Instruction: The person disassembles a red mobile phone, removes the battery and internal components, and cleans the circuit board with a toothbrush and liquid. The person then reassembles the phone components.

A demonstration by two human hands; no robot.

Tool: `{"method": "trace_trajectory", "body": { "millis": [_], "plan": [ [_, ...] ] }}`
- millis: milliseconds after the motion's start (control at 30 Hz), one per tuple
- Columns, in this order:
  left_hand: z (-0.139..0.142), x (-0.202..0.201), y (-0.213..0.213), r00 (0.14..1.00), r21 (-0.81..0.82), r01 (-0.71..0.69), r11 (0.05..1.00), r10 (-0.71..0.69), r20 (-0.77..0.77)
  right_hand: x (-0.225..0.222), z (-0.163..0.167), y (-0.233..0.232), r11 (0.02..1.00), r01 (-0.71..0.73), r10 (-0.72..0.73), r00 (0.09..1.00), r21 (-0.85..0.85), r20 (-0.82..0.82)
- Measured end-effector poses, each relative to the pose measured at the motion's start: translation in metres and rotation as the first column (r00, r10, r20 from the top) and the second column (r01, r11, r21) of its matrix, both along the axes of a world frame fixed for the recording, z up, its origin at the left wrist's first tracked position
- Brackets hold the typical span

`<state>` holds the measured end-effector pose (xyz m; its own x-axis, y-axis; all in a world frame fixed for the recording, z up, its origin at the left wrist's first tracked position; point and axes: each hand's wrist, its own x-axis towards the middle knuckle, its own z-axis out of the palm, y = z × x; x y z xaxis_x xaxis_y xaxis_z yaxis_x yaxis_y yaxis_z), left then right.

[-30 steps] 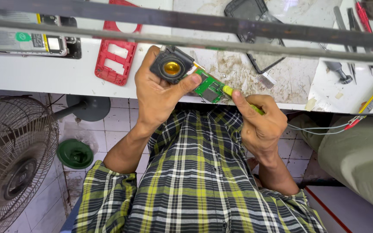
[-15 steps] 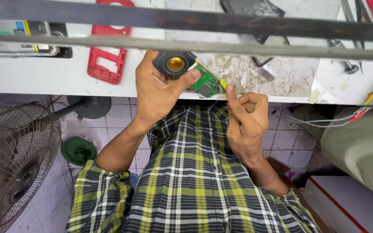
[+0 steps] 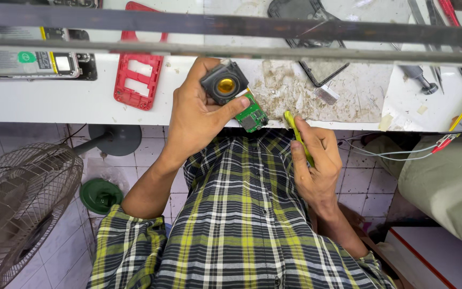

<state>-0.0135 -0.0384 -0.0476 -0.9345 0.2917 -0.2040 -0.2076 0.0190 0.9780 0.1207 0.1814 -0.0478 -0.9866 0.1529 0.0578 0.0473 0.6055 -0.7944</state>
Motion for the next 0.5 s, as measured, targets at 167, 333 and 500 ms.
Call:
{"method": "trace_trajectory", "body": {
  "millis": [167, 333, 500],
  "plan": [
    [0.013, -0.016, -0.012, 0.988, -0.230, 0.014, 0.973, -0.048, -0.144, -0.004, 0.005, -0.001, 0.997, 0.009, -0.004, 0.998, -0.070, 0.068],
    [0.016, -0.036, -0.017, 0.973, -0.448, 0.008, 0.894, -0.110, -0.203, -0.008, 0.007, -0.003, 0.948, -0.021, 0.060, 0.992, -0.319, 0.112],
    [0.022, -0.038, -0.021, 0.921, -0.499, -0.041, 0.866, -0.161, -0.356, -0.011, 0.007, -0.007, 0.879, -0.024, 0.121, 0.978, -0.476, 0.173]
  ]
}}
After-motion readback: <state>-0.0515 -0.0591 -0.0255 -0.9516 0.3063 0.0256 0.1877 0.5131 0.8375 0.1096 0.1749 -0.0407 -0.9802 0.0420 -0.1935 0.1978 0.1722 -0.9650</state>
